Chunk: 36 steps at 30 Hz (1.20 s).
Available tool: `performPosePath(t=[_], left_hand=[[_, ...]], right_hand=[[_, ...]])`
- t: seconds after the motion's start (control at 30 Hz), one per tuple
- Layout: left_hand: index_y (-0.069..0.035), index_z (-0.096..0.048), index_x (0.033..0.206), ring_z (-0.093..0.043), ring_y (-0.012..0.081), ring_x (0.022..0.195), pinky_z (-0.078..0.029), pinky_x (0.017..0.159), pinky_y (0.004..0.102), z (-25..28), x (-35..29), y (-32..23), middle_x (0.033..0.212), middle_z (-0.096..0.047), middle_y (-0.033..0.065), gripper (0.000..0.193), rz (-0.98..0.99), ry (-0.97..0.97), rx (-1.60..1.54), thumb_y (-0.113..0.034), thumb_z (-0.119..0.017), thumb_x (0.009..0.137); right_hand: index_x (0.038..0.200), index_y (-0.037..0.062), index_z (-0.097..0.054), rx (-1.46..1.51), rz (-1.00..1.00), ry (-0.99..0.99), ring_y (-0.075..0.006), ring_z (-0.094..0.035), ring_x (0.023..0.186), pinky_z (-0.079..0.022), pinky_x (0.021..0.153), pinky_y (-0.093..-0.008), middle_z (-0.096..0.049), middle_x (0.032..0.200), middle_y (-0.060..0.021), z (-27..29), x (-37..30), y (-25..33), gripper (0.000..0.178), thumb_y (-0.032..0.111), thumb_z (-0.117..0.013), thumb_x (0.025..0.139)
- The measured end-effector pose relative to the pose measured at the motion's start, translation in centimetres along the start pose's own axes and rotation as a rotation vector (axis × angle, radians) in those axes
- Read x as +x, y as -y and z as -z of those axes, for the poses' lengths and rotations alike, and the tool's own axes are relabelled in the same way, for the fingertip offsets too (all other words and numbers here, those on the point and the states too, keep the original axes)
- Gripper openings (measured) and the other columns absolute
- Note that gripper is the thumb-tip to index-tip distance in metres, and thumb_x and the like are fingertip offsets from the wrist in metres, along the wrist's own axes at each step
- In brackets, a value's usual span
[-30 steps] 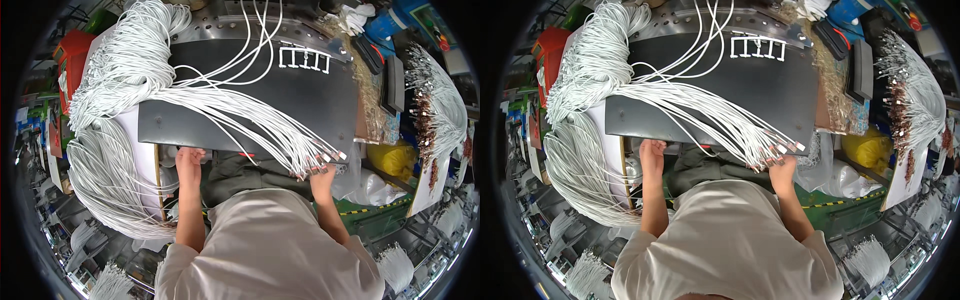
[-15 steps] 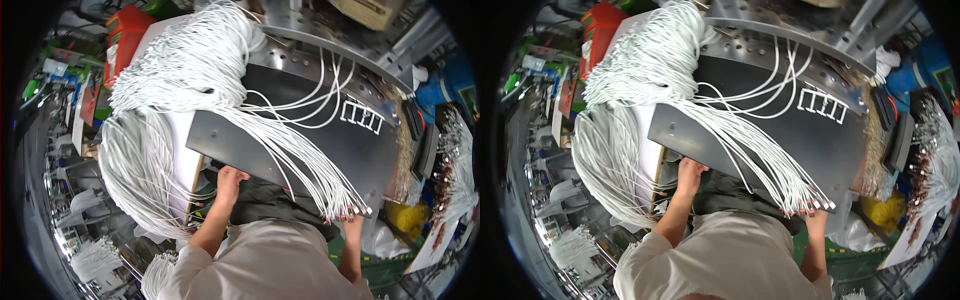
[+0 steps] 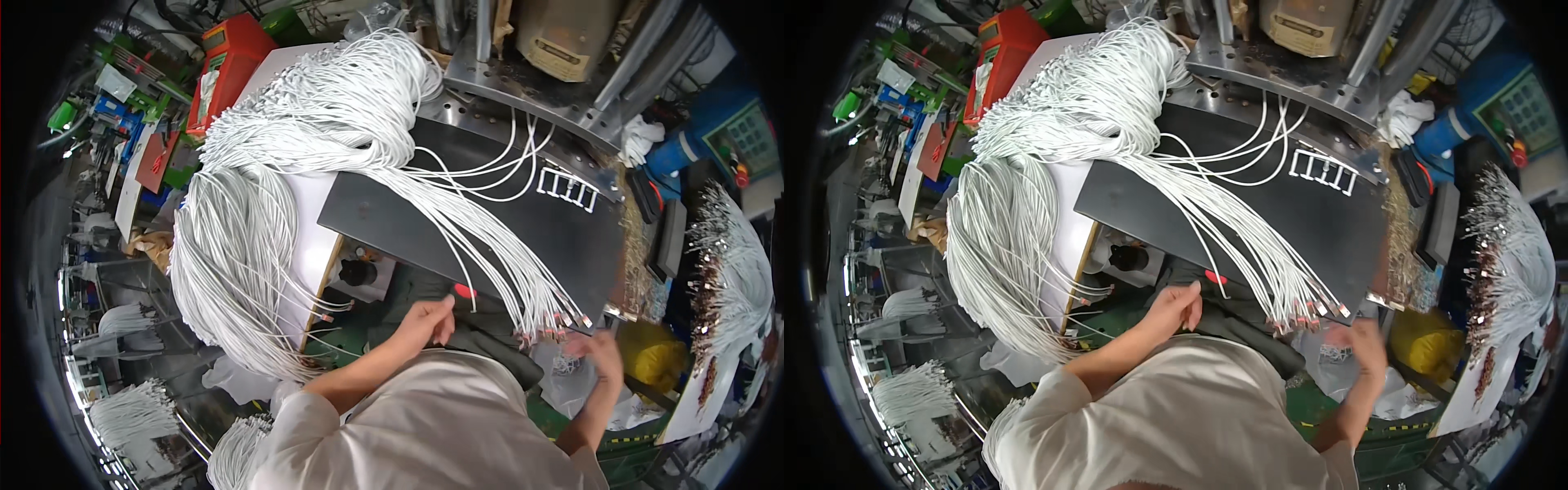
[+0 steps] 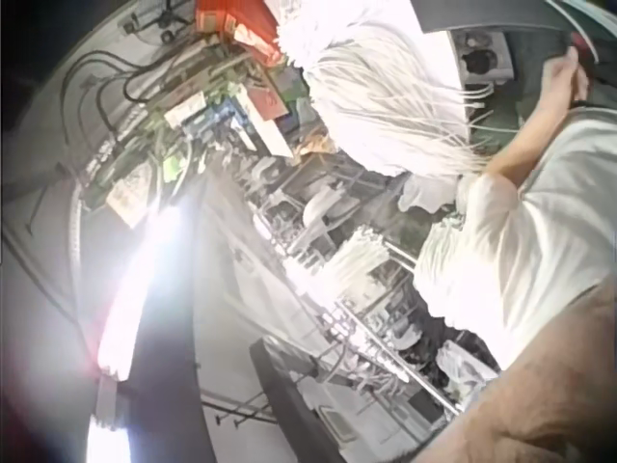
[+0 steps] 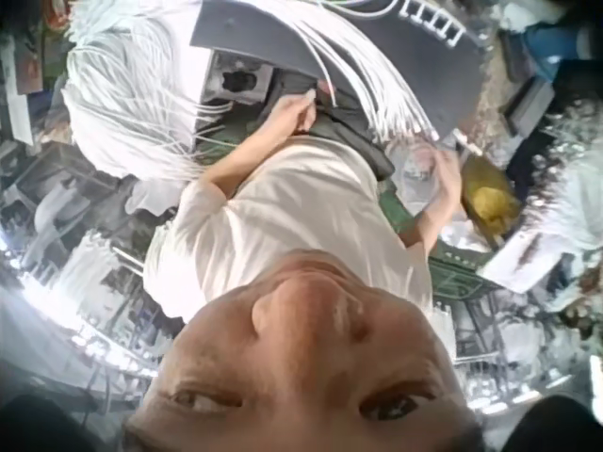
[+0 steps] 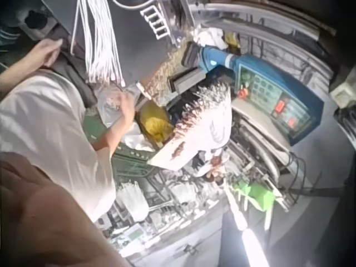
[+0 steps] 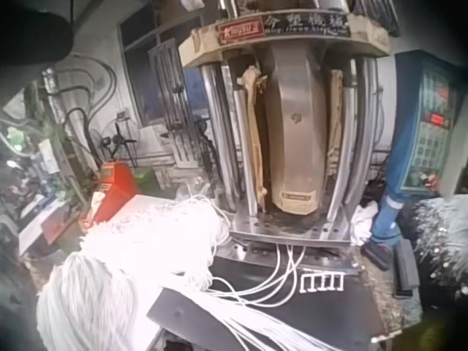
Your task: The person arranges cables into a metal fixture by hand, inserts them into a press machine, and presses the machine buttons to process the cable ends.
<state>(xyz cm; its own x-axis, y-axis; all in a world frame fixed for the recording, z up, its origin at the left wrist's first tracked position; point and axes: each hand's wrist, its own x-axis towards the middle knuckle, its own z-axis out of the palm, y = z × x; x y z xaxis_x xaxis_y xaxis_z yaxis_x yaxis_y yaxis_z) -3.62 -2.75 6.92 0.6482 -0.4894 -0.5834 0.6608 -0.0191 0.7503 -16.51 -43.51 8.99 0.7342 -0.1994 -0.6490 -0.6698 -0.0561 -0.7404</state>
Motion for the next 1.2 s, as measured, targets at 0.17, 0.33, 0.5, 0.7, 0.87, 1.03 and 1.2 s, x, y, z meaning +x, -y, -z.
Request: performPosePath(t=[0.17,0.33,0.5,0.7,0.87,1.03,1.2], left_hand=[[0.005,-0.066,0.100,-0.065,0.0286,0.102,-0.052,0.090,0.0407,-8.4,-4.9,-10.7,0.103,-0.066,0.0189,0.041,-0.348,0.747,-0.390,-0.032,-0.049,0.108],[0.003,-0.069,0.111,-0.066,0.0299,0.105,-0.053,0.091,0.0384,-18.8,-10.9,-17.1,0.113,-0.069,0.0169,0.043,-0.182,1.369,-0.478,-0.036,-0.050,0.108],[0.013,-0.062,0.125,-0.066,0.0194,0.107,-0.052,0.092,0.0319,-19.9,-13.7,-17.9,0.115,-0.070,0.0168,0.040,-0.094,1.540,-0.647,-0.021,-0.043,0.112],[-0.001,-0.066,0.114,-0.062,0.0093,0.088,-0.050,0.085,0.0261,-18.0,-12.0,-17.7,0.091,-0.065,0.0015,0.031,-0.218,1.424,-0.468,-0.024,-0.046,0.110],[0.013,-0.065,0.111,-0.066,0.0226,0.085,-0.057,0.076,0.0312,-21.6,-9.4,-18.5,0.099,-0.064,0.0193,0.055,-0.384,1.580,-0.534,-0.039,-0.047,0.108],[0.000,-0.070,0.101,-0.067,0.0249,0.086,-0.056,0.081,0.0360,-18.7,-5.3,-15.5,0.096,-0.069,0.0114,0.038,-0.577,1.357,-0.424,-0.032,-0.050,0.106],[-0.002,-0.065,0.124,-0.060,0.0312,0.121,-0.045,0.105,0.0402,-11.1,3.1,-15.0,0.133,-0.063,0.0138,0.034,-1.061,0.251,1.165,-0.020,-0.060,0.096]], right_hand=[[0.102,-0.0019,-0.075,-0.010,0.480,-0.245,-0.0183,-0.070,0.100,-0.052,0.088,-0.0312,-0.074,0.106,-0.0153,2.9,-0.3,7.8,0.039,0.033,-0.057,0.103],[0.120,-0.0006,-0.070,-0.835,1.108,-0.440,-0.0325,-0.045,0.142,-0.032,0.118,-0.0444,-0.050,0.151,-0.0167,-5.1,7.1,18.2,0.032,0.023,-0.063,0.098],[0.129,0.0033,-0.065,-1.017,1.117,-0.456,-0.0345,-0.048,0.138,-0.033,0.118,-0.0471,-0.057,0.144,-0.0145,-5.7,10.3,17.4,0.036,0.021,-0.063,0.097],[0.130,0.0045,-0.064,-0.834,1.070,-0.405,-0.0330,-0.055,0.130,-0.041,0.112,-0.0419,-0.061,0.139,-0.0122,-5.3,7.8,14.4,0.034,0.015,-0.063,0.097],[0.125,0.0039,-0.067,-0.734,1.055,-0.558,-0.0311,-0.062,0.120,-0.046,0.104,-0.0368,-0.066,0.129,-0.0128,-3.9,5.4,11.2,0.029,0.011,-0.063,0.097],[0.105,-0.0032,-0.072,-0.411,0.966,-1.066,-0.0219,-0.069,0.101,-0.052,0.091,-0.0332,-0.074,0.103,-0.0128,1.1,-0.7,2.8,0.018,0.006,-0.058,0.099],[0.101,-0.0045,-0.073,0.353,0.605,-1.756,-0.0215,-0.069,0.086,-0.054,0.081,-0.0368,-0.074,0.097,-0.0122,8.6,-0.3,-14.0,0.033,0.017,-0.049,0.106]])
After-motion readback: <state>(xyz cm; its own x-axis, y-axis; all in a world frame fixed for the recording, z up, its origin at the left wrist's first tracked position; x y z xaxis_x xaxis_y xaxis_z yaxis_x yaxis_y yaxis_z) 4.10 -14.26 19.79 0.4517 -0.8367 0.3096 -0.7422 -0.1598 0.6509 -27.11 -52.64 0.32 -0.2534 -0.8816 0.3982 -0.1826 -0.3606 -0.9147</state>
